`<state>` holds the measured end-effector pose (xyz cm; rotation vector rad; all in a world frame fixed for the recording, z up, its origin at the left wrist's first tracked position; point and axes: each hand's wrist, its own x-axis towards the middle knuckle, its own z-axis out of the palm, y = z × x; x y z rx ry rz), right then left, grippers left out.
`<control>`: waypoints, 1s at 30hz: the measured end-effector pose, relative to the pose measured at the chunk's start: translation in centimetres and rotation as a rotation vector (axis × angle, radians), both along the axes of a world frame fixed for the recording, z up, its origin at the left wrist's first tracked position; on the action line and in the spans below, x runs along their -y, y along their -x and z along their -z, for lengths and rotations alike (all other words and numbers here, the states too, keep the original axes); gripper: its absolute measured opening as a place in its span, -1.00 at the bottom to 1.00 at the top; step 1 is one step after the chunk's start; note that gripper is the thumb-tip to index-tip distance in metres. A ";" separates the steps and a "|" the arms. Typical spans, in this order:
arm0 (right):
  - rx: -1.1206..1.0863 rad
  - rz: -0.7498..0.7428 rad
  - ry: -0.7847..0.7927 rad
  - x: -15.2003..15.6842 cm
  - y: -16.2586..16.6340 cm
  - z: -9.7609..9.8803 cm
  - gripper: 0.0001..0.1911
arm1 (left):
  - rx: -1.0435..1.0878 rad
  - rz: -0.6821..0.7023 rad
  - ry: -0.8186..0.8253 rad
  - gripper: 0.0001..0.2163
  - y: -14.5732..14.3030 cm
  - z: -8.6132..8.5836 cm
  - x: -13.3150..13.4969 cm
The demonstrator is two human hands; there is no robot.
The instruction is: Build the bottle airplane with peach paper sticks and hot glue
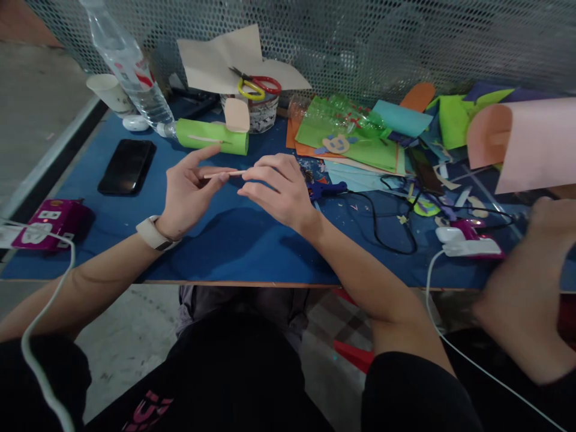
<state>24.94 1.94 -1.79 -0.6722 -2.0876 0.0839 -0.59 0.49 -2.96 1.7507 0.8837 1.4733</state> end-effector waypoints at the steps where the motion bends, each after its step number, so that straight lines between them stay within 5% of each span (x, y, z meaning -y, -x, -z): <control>1: -0.012 -0.012 0.012 0.1 0.0 -0.1 -0.64 | -0.006 -0.012 -0.009 -0.31 0.2 0.0 -0.2; 13: -0.384 0.037 0.345 0.3 1.0 -0.8 -0.51 | -0.099 -0.076 -0.150 -0.41 0.2 -1.3 0.8; 30: -0.413 0.036 0.205 -0.5 1.3 0.0 -0.51 | -0.212 -0.116 -0.169 -0.51 0.6 -1.1 0.8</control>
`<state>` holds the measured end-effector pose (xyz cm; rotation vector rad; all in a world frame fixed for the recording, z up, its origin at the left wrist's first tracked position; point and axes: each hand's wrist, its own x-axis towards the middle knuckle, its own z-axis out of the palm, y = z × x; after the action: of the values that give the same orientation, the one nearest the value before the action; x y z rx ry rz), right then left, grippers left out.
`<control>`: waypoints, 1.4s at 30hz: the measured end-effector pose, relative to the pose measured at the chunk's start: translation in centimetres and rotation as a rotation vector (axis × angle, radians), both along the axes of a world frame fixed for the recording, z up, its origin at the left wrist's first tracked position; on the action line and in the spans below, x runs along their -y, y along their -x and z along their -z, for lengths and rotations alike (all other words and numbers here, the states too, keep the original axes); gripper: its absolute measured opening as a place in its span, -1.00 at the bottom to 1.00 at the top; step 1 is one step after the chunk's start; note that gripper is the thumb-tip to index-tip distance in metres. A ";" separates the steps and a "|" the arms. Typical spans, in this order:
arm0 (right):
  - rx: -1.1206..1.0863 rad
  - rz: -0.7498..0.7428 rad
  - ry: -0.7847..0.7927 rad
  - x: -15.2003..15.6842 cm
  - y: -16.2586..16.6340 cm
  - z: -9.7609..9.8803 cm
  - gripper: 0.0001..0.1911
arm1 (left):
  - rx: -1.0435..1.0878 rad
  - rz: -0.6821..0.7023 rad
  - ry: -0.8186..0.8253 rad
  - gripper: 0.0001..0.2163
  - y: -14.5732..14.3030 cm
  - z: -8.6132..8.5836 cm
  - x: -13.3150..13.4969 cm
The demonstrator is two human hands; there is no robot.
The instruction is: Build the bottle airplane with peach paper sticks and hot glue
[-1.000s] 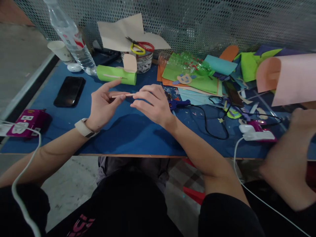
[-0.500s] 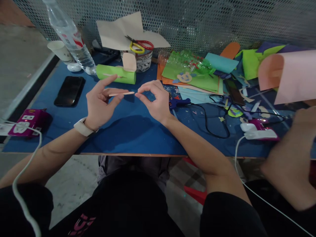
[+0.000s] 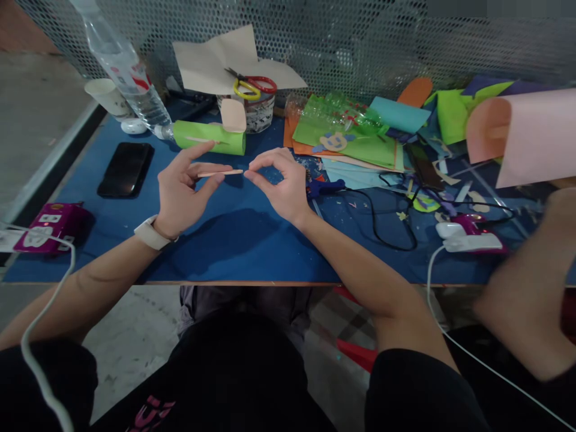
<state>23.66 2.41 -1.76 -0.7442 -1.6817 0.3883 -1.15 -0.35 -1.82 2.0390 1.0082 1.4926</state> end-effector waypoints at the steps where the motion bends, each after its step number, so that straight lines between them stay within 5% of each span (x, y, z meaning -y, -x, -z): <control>1: -0.003 0.002 0.002 0.0 0.1 0.0 -0.50 | -0.004 -0.003 0.006 -0.51 0.0 0.0 0.0; 11: -0.037 -0.013 0.022 0.6 0.3 -0.3 -0.50 | 0.001 0.001 0.031 -0.50 -0.2 -0.1 0.1; 28: -0.088 -0.103 0.058 0.8 0.5 -0.1 -0.84 | -0.016 0.021 0.008 -0.49 0.0 0.3 -0.1; 42: -0.078 -0.062 0.060 0.9 0.3 -0.3 -0.53 | 0.000 0.009 0.060 -0.50 -0.2 -0.3 0.2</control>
<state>23.38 1.51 -1.50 -0.7134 -1.6287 0.5077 -0.96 -0.58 -1.52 1.9994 1.0296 1.4402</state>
